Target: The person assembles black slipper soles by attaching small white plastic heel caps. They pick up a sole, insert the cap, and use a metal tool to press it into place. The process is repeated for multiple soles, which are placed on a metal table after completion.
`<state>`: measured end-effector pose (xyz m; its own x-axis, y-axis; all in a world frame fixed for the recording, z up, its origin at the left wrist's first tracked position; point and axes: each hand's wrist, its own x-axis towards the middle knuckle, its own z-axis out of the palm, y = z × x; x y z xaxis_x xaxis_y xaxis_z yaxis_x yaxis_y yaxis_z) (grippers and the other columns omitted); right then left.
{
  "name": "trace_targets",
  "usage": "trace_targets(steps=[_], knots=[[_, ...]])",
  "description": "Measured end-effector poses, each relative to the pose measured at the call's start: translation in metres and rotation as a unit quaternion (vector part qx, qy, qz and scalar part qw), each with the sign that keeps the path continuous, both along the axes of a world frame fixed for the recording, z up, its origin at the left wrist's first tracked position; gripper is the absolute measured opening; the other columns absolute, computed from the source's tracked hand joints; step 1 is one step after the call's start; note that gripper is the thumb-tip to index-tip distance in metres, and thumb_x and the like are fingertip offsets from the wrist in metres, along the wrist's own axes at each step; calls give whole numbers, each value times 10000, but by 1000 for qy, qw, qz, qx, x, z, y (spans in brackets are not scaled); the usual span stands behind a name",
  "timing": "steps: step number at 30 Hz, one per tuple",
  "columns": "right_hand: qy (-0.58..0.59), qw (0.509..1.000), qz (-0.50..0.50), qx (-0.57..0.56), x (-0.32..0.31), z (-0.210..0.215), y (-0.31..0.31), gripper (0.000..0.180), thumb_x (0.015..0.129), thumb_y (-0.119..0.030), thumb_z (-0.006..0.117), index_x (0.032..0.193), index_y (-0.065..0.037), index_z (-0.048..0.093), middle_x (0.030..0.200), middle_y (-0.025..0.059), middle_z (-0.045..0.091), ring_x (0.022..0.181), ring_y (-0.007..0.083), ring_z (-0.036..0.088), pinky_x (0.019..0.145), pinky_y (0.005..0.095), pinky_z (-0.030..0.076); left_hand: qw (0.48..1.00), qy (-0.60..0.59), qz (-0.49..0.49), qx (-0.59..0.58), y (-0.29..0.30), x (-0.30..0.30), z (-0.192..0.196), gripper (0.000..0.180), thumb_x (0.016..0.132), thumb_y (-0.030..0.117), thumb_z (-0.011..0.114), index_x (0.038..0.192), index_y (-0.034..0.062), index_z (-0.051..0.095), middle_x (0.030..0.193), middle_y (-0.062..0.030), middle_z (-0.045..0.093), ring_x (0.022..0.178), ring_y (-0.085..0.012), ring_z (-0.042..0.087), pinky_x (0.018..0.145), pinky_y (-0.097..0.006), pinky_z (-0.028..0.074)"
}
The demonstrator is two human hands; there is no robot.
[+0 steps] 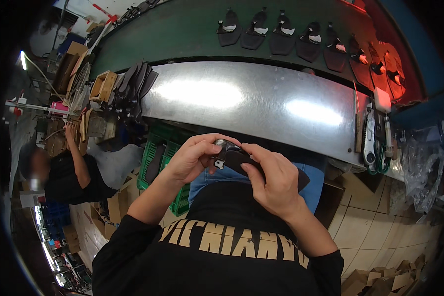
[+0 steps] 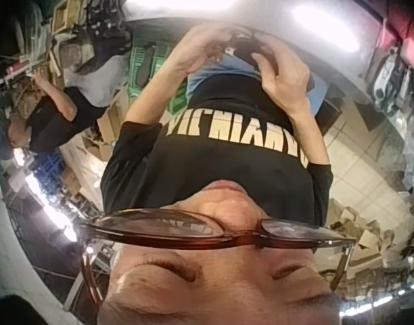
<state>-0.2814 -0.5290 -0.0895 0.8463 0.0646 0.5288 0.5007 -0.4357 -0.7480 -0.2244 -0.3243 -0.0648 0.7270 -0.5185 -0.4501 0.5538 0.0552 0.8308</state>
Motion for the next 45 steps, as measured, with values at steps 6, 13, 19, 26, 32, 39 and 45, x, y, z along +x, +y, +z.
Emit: trace_targets(steps=[6,13,19,26,32,39,45], knots=[[3,1000,-18,-6,-22,0,1,253,749,-43,748,984,-26,656,793,107,676,660,236,652,584,314,498,999,-35,-17,25,-6,-21,5,323,871,112,513,1149,-19,610,968,-76,658,834,-123,654,639,-262,576],[25,999,-32,11,-32,1,5,221,767,-74,743,964,-25,655,803,117,680,694,253,671,596,314,511,988,-111,-64,81,-5,-31,8,286,937,155,501,1155,12,619,970,-43,656,826,-88,632,669,-258,571],[35,999,-15,3,-34,5,10,223,770,-77,741,962,-25,640,796,115,675,694,256,671,597,323,515,980,-144,-83,109,-6,-39,8,263,966,157,464,1145,19,598,931,-25,641,783,-59,592,600,-227,525],[33,999,-17,-14,-37,5,12,195,783,-71,729,928,-33,605,777,109,666,678,252,671,584,327,513,984,-140,-77,75,-8,-38,4,203,956,141,482,1081,20,586,900,-19,601,806,-62,578,562,-226,517],[107,993,-29,45,-29,8,10,200,778,-80,733,938,-28,624,709,116,655,622,222,664,544,300,489,978,-164,-77,107,-13,-34,4,178,941,133,542,1068,18,591,838,-3,585,772,-59,573,557,-231,521],[271,954,50,116,3,9,-14,142,797,-143,710,835,-15,664,623,98,608,521,131,545,511,284,423,971,-178,-89,136,-23,-11,1,129,933,119,563,988,10,607,785,26,565,724,-35,516,600,-194,440],[302,939,153,62,42,18,-48,120,800,-137,681,790,-17,670,644,81,628,567,176,562,576,308,441,974,-187,-91,95,-35,16,-11,100,906,91,556,944,13,607,802,-12,586,634,-70,529,551,-198,427]])
